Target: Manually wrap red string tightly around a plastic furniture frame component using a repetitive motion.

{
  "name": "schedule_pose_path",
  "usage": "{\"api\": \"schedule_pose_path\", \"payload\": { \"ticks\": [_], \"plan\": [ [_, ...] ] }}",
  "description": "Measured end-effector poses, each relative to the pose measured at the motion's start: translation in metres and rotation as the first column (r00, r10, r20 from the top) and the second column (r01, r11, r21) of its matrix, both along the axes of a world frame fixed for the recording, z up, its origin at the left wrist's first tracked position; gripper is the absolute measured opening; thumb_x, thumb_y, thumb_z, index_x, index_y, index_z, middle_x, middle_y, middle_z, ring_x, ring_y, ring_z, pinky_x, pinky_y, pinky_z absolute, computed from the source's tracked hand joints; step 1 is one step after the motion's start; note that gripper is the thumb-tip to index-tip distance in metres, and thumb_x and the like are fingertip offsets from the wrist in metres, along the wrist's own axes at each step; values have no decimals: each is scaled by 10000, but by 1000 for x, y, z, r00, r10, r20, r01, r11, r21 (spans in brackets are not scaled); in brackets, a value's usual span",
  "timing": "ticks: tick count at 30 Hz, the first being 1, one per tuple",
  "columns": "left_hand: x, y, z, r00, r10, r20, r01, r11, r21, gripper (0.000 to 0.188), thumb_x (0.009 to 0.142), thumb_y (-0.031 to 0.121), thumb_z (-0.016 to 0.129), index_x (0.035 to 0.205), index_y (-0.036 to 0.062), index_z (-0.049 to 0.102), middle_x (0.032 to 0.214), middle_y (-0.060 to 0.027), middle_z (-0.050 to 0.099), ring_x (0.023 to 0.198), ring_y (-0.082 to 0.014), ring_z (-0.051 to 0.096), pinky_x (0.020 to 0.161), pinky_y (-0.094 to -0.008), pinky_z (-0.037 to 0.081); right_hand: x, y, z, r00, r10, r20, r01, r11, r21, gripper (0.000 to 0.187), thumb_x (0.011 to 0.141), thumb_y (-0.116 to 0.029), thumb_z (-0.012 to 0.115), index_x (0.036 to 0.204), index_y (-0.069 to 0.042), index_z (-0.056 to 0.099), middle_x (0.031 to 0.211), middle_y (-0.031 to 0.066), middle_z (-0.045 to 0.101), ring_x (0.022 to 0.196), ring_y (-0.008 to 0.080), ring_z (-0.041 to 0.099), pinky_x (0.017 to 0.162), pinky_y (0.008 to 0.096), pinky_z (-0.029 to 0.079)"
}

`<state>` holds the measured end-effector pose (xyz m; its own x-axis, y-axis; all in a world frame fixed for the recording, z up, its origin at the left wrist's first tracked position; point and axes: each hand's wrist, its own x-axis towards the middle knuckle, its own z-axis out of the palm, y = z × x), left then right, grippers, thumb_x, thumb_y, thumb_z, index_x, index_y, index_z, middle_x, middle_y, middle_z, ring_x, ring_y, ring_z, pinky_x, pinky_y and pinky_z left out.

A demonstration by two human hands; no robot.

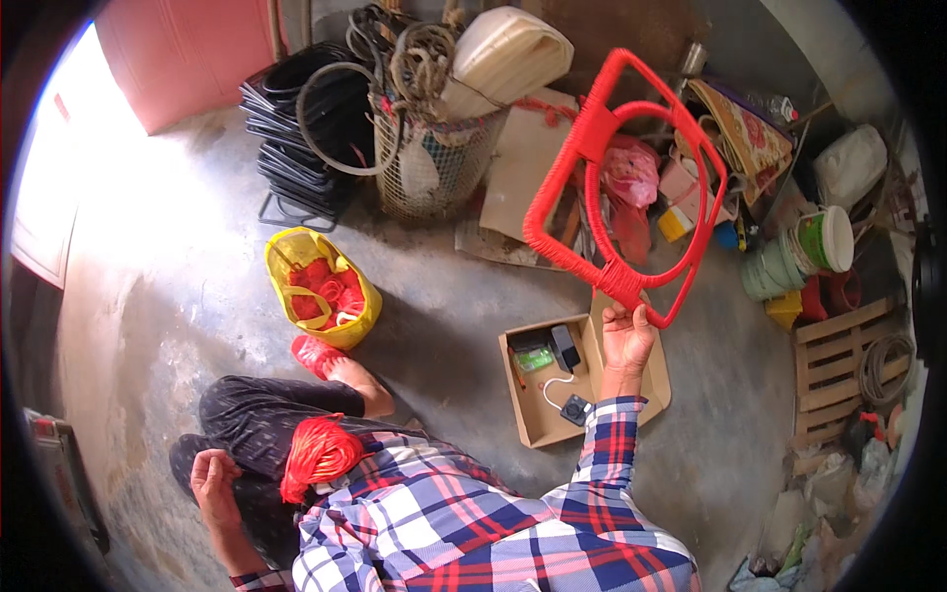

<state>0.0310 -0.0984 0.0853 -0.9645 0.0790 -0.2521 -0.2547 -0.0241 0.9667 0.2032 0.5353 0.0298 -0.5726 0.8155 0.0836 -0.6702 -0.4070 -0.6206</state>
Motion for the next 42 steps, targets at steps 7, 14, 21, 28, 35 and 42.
{"api": "schedule_pose_path", "payload": {
  "ticks": [7, 14, 21, 28, 35, 42],
  "plan": [
    [20, 31, 44, 992, -42, -115, 41, 999, -10, 173, 913, 175, 590, 967, 12, 609, 849, -55, 614, 749, -141, 579, 722, -270, 474, -75, -78, 64, 886, 448, -120, -433, 892, 128, 248, 843, -137, 722, 1062, -82, 620, 987, 67, 648, 811, 181, 596, 677, 324, 456],
    [30, 78, 78, 945, -253, -209, 303, 917, 259, 553, 877, 329, 658, 1257, -41, 503, 1113, -185, 645, 1076, -259, 618, 932, -379, 479, -134, -183, 85, 640, 768, 13, -754, 624, 203, 308, 831, -158, 737, 1077, -43, 592, 997, 123, 655, 846, 219, 641, 693, 327, 518],
    [46, 49, 62, 988, -149, -45, 151, 848, 508, 363, 939, 239, 609, 1146, -57, 572, 980, -171, 685, 863, -205, 680, 793, -303, 539, -169, -255, 98, 472, 846, 249, -881, 448, 151, 291, 819, -153, 742, 1008, 35, 626, 951, 146, 680, 870, 223, 651, 834, 349, 504],
    [70, 38, 51, 999, 39, -20, -22, 854, 519, 272, 949, 230, 609, 1008, -35, 622, 878, -152, 699, 787, -193, 693, 734, -282, 549, -201, -282, 93, 264, 923, 280, -964, 239, 121, 273, 882, -170, 675, 1053, 22, 584, 961, 118, 672, 899, 195, 654, 789, 332, 518],
    [67, 44, 55, 988, 140, -64, -92, 870, 485, 224, 924, 199, 640, 985, -15, 616, 894, -150, 683, 860, -247, 696, 802, -360, 552, -194, -344, 106, 210, 905, 369, -976, 217, 23, 294, 977, -198, 537, 1157, 34, 543, 1006, 133, 665, 805, 202, 663, 725, 330, 533],
    [65, 47, 46, 975, 217, -55, -156, 835, 527, 199, 941, 190, 616, 1002, 0, 616, 903, -131, 695, 857, -197, 687, 788, -314, 543, -180, -372, 106, 84, 871, 484, -996, 56, 72, 257, 963, -181, 599, 1044, 59, 635, 870, 88, 689, 745, 137, 666, 704, 273, 553]
  ]
}}
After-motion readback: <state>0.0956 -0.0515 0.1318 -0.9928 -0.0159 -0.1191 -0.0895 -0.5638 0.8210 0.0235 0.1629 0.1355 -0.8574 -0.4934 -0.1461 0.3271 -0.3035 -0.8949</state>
